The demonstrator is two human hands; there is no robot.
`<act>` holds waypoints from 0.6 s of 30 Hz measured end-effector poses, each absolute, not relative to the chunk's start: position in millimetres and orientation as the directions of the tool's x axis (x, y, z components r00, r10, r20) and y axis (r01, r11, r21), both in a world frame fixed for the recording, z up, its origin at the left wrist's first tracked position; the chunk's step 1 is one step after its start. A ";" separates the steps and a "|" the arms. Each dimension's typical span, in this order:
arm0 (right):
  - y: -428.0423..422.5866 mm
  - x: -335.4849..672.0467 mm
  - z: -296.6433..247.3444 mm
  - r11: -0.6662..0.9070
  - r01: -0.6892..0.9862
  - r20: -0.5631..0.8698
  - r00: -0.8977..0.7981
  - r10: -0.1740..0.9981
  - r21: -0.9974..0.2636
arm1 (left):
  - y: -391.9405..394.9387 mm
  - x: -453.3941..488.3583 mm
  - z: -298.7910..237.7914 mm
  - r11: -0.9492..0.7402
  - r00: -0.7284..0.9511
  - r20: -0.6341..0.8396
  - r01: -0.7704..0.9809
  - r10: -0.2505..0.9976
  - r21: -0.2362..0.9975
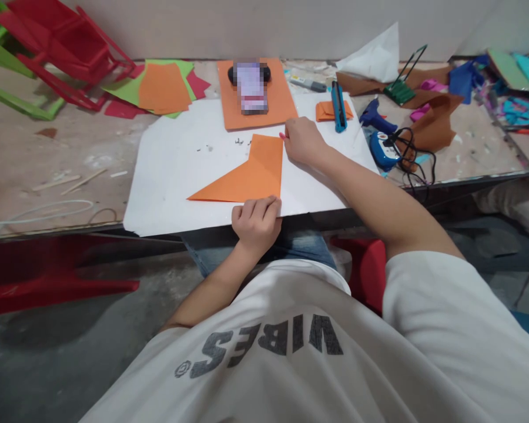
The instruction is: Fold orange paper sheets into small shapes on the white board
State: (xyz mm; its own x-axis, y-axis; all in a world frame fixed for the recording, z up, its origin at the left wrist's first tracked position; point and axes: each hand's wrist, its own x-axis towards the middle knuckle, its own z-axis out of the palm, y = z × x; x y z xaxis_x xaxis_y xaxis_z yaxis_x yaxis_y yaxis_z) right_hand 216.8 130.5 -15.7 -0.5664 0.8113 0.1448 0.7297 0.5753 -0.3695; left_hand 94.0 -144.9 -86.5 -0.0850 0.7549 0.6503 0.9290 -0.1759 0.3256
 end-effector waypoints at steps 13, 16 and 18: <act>129.2 222.3 4.4 0.565 0.726 0.168 -0.547 0.820 -0.392 | -148.2 65.9 1.6 -0.230 0.109 0.350 0.917 0.930 0.325; 102.9 231.7 9.6 0.645 0.652 0.165 -0.641 0.750 -0.400 | -105.9 36.6 22.0 -0.133 0.061 0.230 0.941 0.971 0.311; 83.1 235.5 7.1 0.676 0.625 0.151 -0.681 0.717 -0.390 | -80.3 21.0 20.0 -0.083 0.059 0.095 0.958 0.994 0.274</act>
State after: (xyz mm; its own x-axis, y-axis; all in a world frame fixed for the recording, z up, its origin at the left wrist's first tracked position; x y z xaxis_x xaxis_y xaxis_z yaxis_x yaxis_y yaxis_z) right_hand 235.5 83.1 7.1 -0.6810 0.7166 0.1506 0.6252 0.6761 -0.3899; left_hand 21.0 -80.3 20.0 0.0585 0.9938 0.0948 0.9582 -0.0826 0.2740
